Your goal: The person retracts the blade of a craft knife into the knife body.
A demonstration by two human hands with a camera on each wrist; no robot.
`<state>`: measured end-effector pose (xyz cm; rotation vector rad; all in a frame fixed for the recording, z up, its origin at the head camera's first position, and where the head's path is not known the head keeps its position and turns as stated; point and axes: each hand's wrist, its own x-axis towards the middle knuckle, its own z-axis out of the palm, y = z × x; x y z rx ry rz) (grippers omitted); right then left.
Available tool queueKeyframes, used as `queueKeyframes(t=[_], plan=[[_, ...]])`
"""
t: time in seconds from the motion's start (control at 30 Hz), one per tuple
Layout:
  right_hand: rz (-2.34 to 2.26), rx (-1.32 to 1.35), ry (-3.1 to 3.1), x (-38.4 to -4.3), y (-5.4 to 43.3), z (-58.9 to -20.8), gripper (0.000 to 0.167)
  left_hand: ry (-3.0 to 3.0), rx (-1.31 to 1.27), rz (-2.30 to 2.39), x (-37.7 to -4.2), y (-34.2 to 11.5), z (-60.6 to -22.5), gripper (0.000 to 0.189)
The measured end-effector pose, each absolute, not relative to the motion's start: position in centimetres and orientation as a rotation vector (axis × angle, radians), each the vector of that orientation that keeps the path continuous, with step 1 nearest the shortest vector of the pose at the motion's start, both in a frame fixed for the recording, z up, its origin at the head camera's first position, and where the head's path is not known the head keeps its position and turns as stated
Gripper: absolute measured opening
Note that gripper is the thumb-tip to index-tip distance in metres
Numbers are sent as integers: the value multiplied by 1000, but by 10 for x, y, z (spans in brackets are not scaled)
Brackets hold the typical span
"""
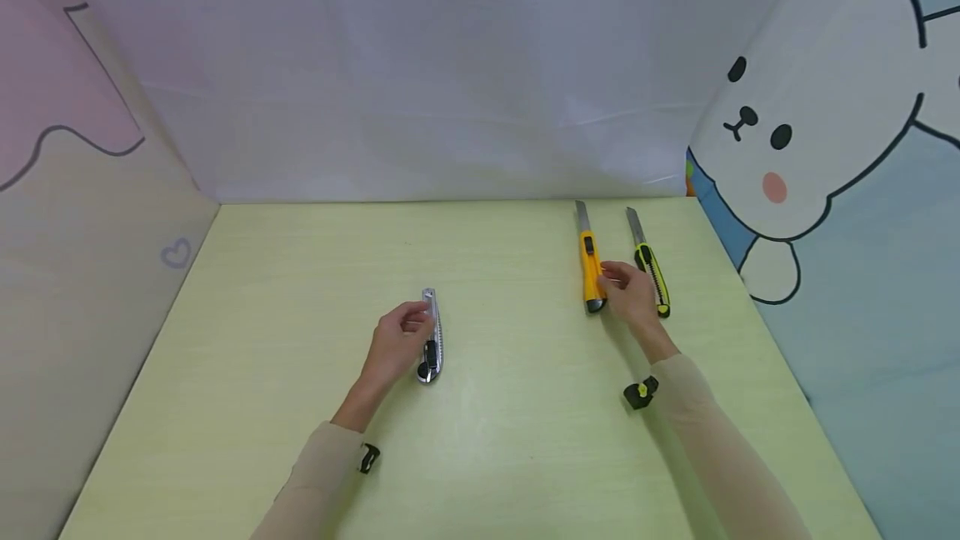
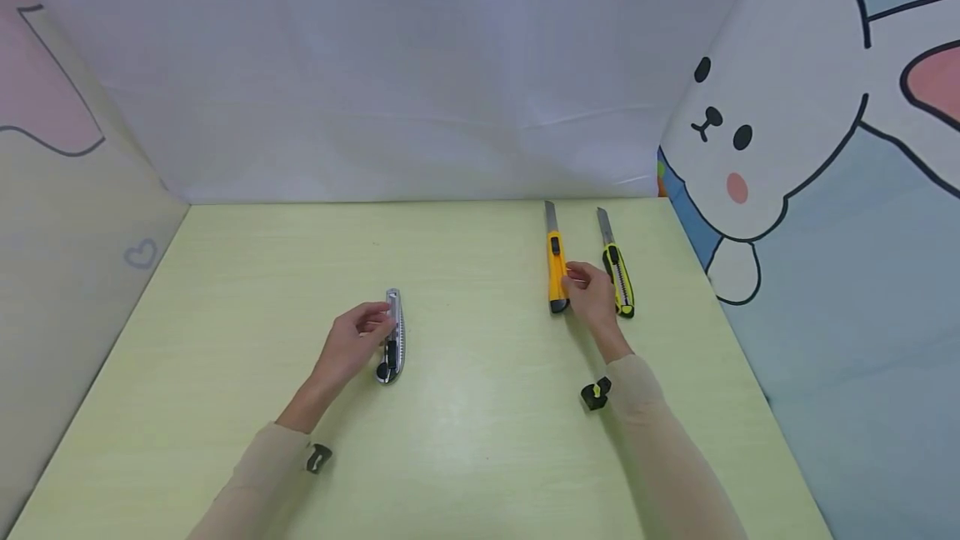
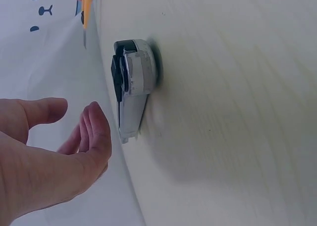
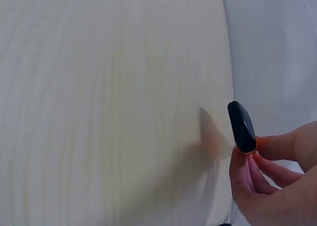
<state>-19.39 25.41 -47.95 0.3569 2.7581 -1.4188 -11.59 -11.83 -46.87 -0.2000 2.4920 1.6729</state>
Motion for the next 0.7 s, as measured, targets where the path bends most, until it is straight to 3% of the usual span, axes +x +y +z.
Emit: queueKeyframes(t=[0.7], plan=[[-1591,196,2711,-175,236,-455,34,2504,-99,1696,-114,-94,-444,31]])
